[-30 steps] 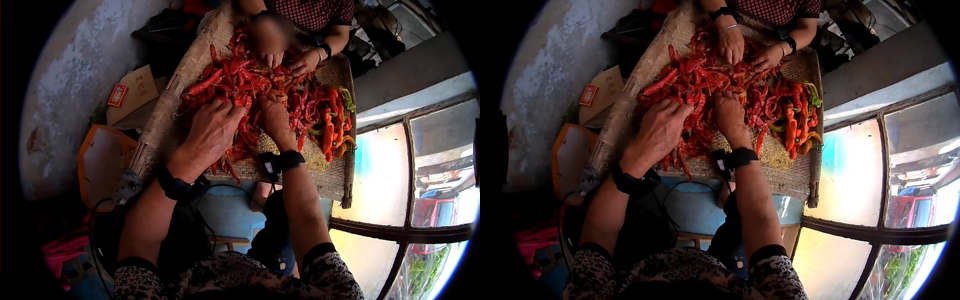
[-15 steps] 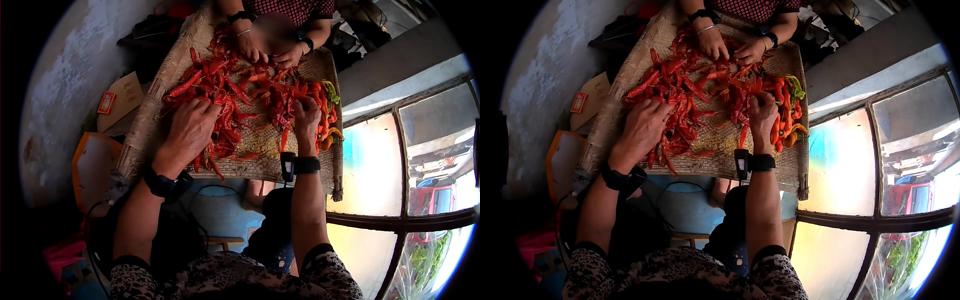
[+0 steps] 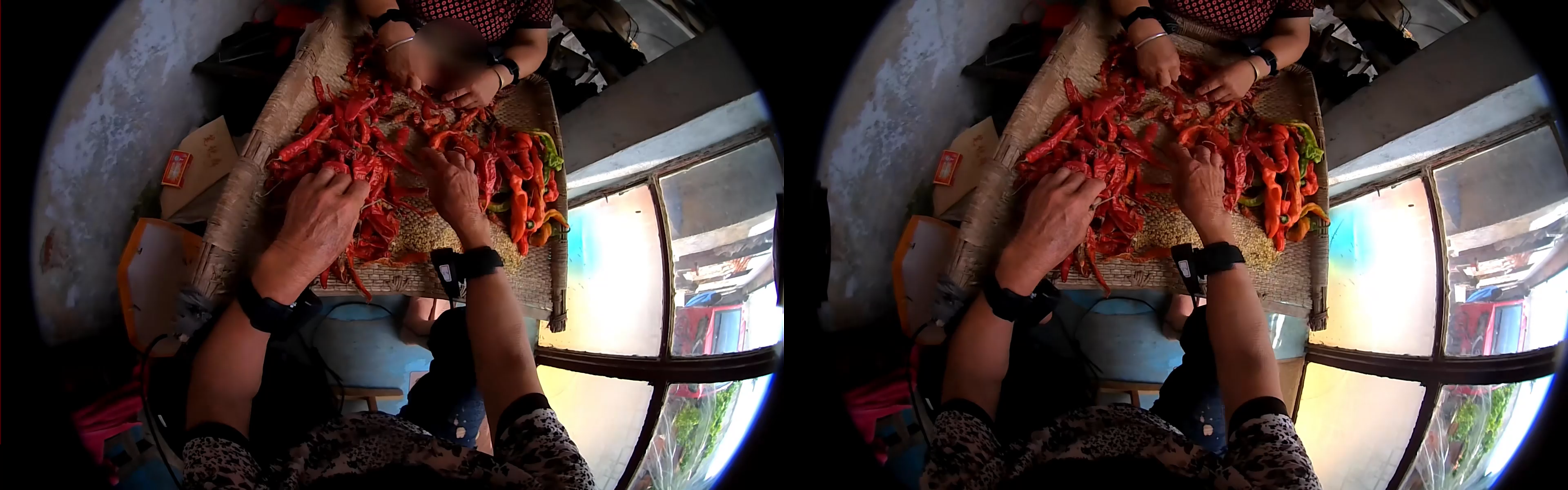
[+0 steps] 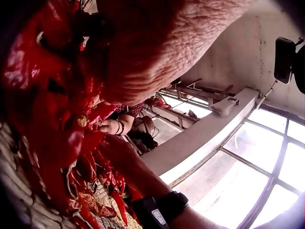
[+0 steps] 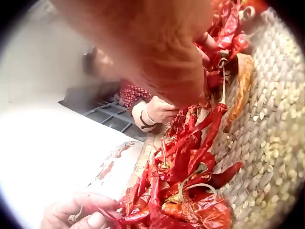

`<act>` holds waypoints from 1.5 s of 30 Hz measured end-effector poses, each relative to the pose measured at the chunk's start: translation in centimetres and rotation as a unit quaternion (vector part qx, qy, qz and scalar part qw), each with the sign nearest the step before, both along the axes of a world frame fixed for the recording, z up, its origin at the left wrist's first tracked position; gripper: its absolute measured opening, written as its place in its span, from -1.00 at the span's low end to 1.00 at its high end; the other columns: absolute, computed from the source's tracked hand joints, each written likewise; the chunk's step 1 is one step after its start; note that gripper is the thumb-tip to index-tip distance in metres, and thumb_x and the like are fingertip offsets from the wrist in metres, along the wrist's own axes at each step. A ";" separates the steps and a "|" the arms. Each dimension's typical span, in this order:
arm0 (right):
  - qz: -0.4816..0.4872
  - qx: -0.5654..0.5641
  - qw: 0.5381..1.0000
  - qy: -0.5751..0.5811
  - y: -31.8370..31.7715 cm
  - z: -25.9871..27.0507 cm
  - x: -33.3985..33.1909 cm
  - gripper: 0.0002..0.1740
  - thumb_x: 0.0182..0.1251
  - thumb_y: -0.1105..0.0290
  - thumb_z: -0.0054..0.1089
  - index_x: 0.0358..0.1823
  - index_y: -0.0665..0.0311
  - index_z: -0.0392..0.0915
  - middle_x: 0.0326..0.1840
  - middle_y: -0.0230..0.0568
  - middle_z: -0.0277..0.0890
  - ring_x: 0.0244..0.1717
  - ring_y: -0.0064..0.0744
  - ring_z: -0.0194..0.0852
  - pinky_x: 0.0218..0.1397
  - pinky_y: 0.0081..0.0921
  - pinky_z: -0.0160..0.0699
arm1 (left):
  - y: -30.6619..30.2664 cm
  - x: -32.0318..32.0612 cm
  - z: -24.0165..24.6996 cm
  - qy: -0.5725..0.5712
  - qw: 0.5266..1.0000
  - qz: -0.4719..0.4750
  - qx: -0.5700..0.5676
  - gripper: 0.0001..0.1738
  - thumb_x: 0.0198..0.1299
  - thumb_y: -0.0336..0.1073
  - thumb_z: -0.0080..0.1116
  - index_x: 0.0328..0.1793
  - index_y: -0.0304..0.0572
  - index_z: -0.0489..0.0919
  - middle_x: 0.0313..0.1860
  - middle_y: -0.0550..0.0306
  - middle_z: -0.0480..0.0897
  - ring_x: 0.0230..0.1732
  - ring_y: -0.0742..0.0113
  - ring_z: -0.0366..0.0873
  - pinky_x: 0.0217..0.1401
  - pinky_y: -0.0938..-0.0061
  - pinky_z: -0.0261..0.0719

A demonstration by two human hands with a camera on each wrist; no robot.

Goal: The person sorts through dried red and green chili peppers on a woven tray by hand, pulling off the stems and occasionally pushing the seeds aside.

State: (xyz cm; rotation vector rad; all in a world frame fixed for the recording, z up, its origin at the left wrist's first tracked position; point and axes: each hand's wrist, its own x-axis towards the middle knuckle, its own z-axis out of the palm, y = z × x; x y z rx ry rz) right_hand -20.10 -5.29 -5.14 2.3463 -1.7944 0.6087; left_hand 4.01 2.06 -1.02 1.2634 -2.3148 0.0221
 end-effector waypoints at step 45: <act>0.028 0.004 0.813 -0.582 0.5 2.3 -4.1 -0.61 0.33 0.54 0.18 0.17 0.39 0.42 -0.17 -0.24 0.61 -0.30 -0.63 0.51 -0.34 -0.68 0.45 | -0.2 0.8 -0.1 -0.017 0.999 0.018 -0.036 -0.74 0.10 -0.46 0.15 -0.05 -0.30 0.57 -0.16 -0.03 0.62 -0.03 0.09 0.51 0.05 0.23 0.47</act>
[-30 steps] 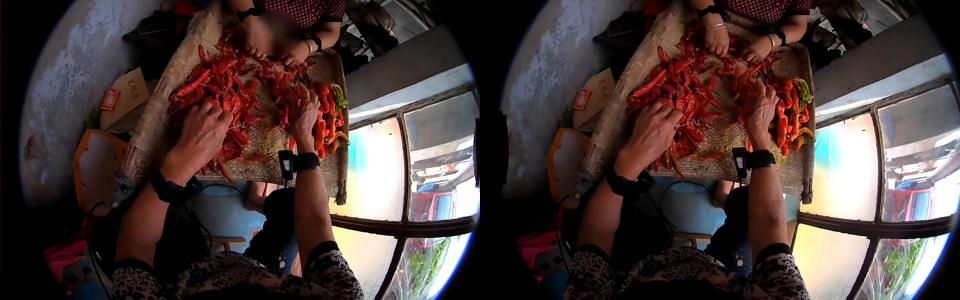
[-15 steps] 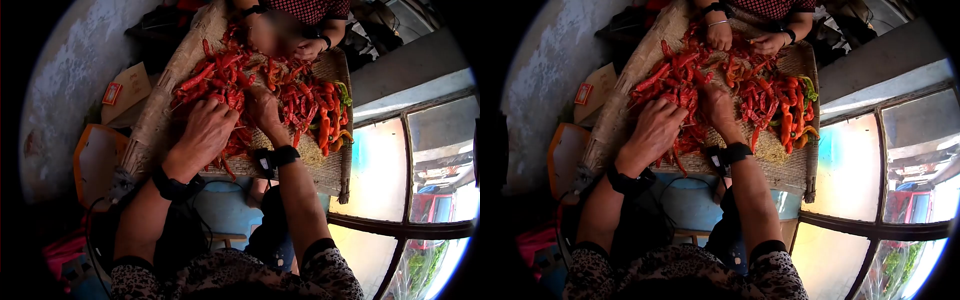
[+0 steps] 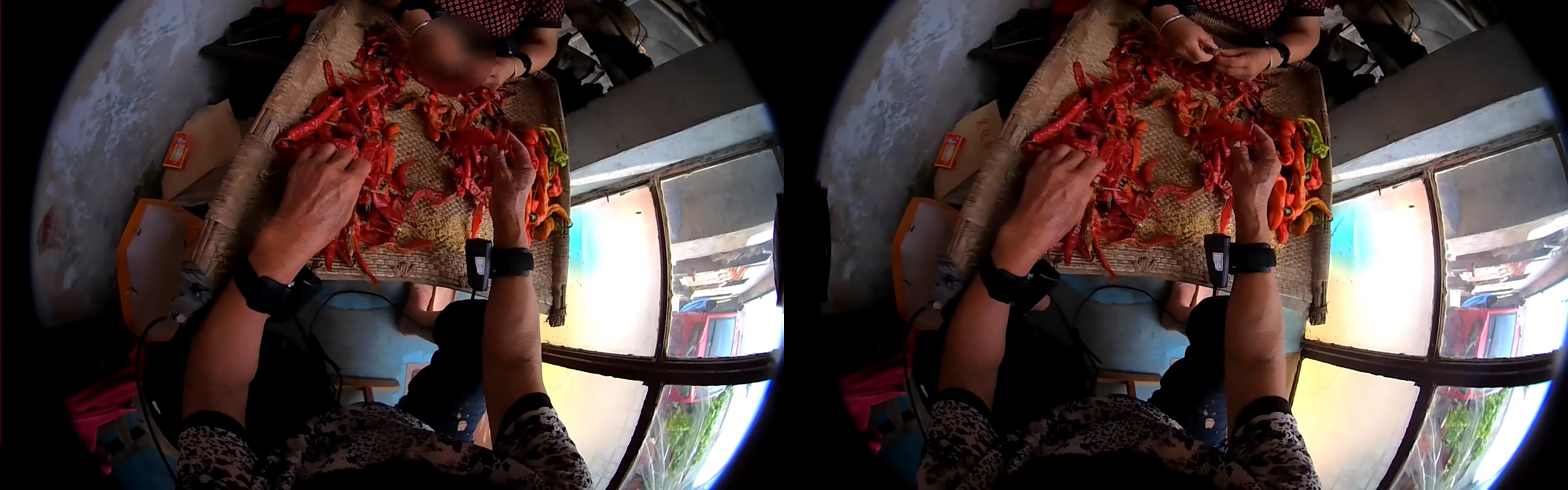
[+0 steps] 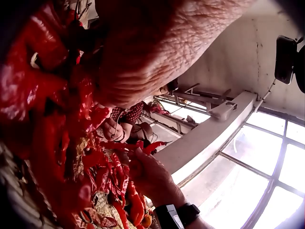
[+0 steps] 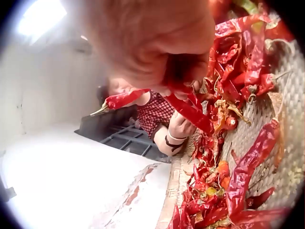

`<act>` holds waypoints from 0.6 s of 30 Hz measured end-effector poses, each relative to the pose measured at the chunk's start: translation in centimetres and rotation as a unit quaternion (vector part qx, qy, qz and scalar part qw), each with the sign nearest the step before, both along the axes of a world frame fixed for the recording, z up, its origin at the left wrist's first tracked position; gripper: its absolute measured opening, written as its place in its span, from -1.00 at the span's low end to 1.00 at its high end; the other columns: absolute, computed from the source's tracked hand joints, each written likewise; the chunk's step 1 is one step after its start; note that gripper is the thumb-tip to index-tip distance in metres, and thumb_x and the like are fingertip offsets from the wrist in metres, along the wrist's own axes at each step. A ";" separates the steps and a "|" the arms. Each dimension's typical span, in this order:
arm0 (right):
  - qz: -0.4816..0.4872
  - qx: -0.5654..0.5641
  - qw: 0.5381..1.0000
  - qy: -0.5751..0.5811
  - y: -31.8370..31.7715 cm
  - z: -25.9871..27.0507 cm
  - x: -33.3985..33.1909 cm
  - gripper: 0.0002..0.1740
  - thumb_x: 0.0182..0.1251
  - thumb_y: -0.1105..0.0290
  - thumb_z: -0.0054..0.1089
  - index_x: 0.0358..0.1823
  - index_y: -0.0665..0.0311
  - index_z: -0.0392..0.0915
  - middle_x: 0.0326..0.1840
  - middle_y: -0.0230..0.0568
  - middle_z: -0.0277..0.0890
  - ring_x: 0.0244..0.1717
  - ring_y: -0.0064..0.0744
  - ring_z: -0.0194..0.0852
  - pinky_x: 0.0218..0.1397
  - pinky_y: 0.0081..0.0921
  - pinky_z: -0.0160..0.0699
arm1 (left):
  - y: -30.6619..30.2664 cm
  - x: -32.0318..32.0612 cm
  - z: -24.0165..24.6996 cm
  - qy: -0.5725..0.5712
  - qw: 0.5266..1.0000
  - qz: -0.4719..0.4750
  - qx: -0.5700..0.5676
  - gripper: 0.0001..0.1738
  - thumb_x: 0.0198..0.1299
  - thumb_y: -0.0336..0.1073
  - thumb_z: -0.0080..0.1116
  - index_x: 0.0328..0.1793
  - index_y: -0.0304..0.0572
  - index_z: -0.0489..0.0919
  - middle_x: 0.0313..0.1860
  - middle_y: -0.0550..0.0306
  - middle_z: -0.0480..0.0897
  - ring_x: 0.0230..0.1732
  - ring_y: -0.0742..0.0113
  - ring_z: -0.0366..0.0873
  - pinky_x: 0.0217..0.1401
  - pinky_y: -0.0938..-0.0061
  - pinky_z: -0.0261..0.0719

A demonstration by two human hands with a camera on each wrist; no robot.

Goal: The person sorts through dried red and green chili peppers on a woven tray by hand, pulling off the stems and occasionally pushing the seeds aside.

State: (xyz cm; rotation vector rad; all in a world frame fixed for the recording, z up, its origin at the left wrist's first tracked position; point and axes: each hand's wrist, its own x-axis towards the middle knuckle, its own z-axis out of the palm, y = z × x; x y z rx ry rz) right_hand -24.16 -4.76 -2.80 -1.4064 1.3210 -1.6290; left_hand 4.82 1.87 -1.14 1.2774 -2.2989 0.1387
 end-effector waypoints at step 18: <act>0.182 0.110 0.942 0.259 1.9 0.2 0.6 -0.73 0.30 0.49 0.16 0.02 0.31 0.58 -0.26 -0.19 0.68 -0.26 -0.52 0.62 -0.18 -0.52 0.56 | 0.3 -0.3 -0.1 0.023 0.999 -0.023 0.016 -0.68 0.03 -0.54 0.16 -0.02 -0.31 0.52 -0.20 -0.05 0.52 -0.10 0.03 0.44 0.09 0.18 0.42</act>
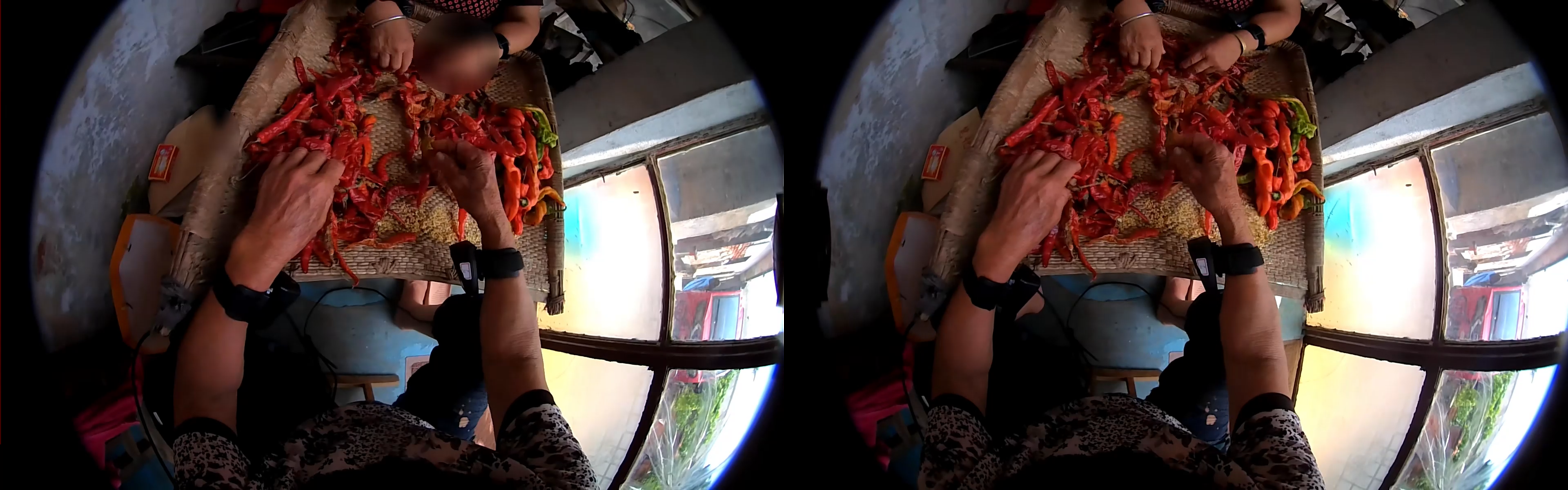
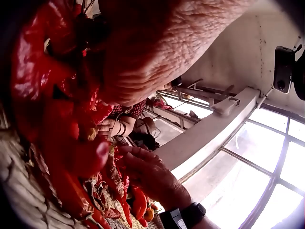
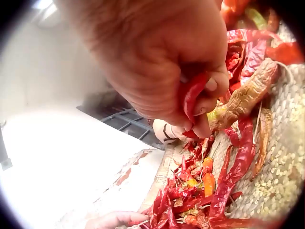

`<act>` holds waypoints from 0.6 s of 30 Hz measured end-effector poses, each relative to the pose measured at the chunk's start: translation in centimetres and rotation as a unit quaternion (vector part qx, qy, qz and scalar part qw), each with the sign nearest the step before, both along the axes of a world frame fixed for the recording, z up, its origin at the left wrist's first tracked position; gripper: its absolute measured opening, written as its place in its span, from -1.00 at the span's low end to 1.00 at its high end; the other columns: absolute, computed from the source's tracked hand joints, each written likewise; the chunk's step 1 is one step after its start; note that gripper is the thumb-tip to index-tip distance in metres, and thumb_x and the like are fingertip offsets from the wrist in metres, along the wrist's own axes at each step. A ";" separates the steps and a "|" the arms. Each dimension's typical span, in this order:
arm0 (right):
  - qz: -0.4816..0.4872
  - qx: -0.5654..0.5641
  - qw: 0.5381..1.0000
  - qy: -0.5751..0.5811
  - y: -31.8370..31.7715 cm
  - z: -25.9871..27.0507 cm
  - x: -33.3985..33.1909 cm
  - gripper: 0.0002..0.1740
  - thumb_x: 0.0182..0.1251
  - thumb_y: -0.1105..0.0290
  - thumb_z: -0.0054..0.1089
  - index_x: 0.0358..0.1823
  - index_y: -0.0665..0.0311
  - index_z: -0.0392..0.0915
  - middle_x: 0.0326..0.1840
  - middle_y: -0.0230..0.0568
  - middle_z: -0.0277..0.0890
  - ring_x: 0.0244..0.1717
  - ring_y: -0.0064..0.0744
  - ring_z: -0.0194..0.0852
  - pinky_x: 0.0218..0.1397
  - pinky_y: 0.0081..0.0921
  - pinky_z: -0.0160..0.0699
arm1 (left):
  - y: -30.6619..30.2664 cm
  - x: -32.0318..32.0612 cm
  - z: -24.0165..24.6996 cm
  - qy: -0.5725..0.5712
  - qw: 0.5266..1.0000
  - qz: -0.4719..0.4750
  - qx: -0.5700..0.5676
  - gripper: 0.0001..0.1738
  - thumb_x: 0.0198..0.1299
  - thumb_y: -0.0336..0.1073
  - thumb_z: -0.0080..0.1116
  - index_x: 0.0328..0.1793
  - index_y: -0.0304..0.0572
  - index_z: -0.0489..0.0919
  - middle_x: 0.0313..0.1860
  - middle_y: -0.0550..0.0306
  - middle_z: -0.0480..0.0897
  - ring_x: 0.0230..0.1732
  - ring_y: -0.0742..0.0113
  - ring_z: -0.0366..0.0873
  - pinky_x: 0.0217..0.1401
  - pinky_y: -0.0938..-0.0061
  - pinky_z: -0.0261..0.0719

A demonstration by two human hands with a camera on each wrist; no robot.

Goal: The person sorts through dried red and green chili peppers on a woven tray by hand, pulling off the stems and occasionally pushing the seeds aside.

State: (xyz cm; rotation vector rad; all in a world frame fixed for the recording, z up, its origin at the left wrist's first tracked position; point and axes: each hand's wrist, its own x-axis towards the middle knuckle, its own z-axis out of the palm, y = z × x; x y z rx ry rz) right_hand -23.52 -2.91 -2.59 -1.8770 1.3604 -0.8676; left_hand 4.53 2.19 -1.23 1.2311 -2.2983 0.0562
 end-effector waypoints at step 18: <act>-0.085 -0.025 0.988 0.130 0.2 -0.3 -1.3 -0.64 0.24 0.28 0.26 -0.07 0.42 0.57 -0.33 -0.06 0.63 -0.30 -0.33 0.61 -0.19 -0.32 0.55 | -0.3 0.1 0.0 0.012 1.000 0.009 -0.023 -0.62 0.03 -0.55 0.25 0.04 -0.27 0.54 -0.12 -0.07 0.57 -0.02 0.00 0.50 0.10 0.14 0.52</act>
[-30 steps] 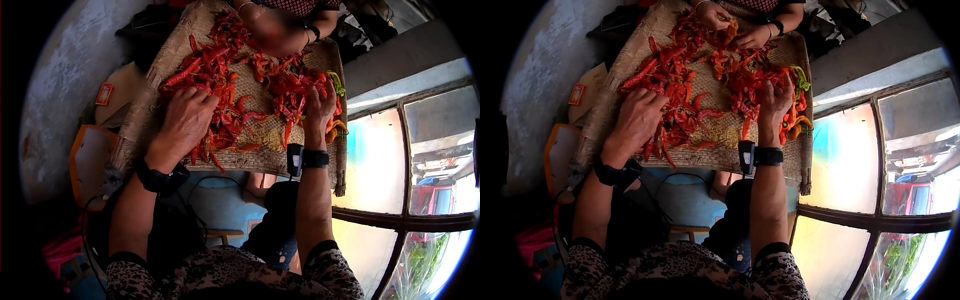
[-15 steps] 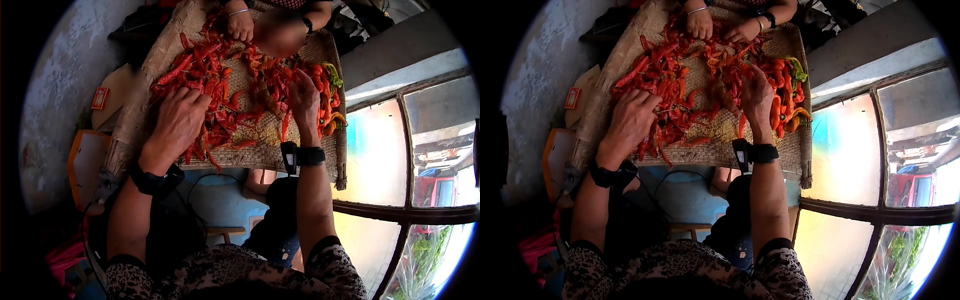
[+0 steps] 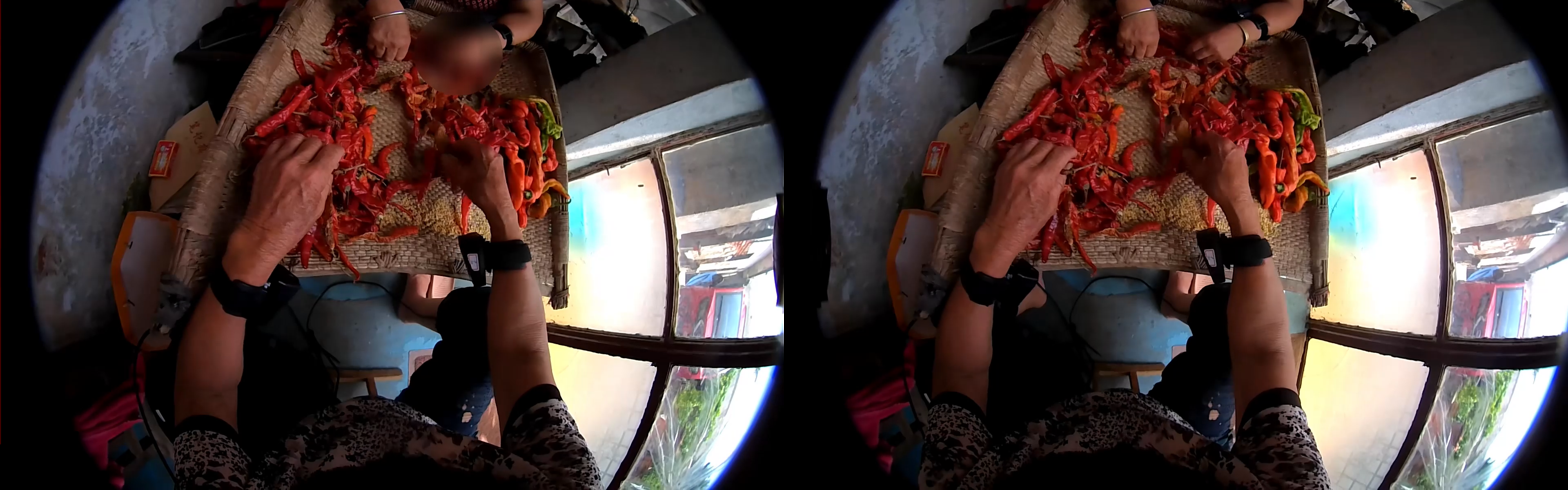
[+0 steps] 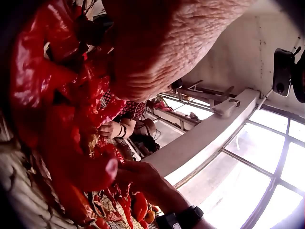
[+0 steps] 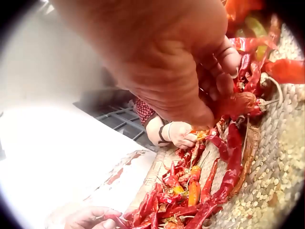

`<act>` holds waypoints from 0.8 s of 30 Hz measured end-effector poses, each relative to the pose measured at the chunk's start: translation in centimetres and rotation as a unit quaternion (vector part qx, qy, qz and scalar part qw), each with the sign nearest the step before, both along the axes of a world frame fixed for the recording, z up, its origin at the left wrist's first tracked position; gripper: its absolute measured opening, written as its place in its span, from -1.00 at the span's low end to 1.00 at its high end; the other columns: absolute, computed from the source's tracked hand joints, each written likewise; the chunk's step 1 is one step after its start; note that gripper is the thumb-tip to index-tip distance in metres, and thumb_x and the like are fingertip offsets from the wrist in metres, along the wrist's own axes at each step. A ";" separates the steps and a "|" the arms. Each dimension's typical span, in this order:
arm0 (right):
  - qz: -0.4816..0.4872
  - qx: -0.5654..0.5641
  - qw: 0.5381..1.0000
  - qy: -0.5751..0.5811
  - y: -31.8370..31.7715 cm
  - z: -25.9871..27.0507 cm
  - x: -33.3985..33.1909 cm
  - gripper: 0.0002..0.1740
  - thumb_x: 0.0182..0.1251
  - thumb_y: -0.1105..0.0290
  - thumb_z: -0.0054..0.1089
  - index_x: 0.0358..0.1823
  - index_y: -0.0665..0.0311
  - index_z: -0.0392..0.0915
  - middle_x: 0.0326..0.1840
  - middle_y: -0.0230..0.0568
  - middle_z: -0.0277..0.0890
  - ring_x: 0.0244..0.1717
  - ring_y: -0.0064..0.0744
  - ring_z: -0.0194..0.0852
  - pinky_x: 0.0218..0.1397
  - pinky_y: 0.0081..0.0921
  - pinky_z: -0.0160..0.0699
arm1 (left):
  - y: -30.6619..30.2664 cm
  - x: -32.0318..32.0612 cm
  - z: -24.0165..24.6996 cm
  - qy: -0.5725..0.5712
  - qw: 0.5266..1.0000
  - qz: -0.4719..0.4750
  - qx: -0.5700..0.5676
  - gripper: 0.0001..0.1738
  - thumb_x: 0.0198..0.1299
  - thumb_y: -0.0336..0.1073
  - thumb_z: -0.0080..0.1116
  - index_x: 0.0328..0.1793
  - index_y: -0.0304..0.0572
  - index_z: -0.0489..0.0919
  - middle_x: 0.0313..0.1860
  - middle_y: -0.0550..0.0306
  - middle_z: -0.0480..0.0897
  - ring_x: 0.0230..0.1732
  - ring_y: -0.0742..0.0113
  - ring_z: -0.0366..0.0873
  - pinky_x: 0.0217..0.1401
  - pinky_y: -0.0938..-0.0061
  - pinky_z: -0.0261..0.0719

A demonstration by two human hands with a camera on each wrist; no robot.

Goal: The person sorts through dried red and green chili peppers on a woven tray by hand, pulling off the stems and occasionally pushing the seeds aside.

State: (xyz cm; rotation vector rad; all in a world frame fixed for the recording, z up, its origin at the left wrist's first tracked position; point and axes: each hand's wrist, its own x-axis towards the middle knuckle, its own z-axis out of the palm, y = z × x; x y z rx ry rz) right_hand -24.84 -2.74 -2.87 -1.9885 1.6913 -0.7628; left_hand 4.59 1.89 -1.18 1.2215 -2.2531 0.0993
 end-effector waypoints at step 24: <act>0.068 -0.009 0.996 0.057 1.1 0.1 1.6 -0.58 0.25 0.37 0.23 0.13 0.23 0.39 -0.37 -0.02 0.60 -0.43 -0.29 0.62 -0.41 -0.33 0.51 | 0.0 0.2 0.2 -0.004 1.000 -0.016 0.017 -0.64 0.01 -0.55 0.23 0.00 -0.30 0.53 -0.21 -0.04 0.55 -0.12 0.06 0.47 0.06 0.22 0.48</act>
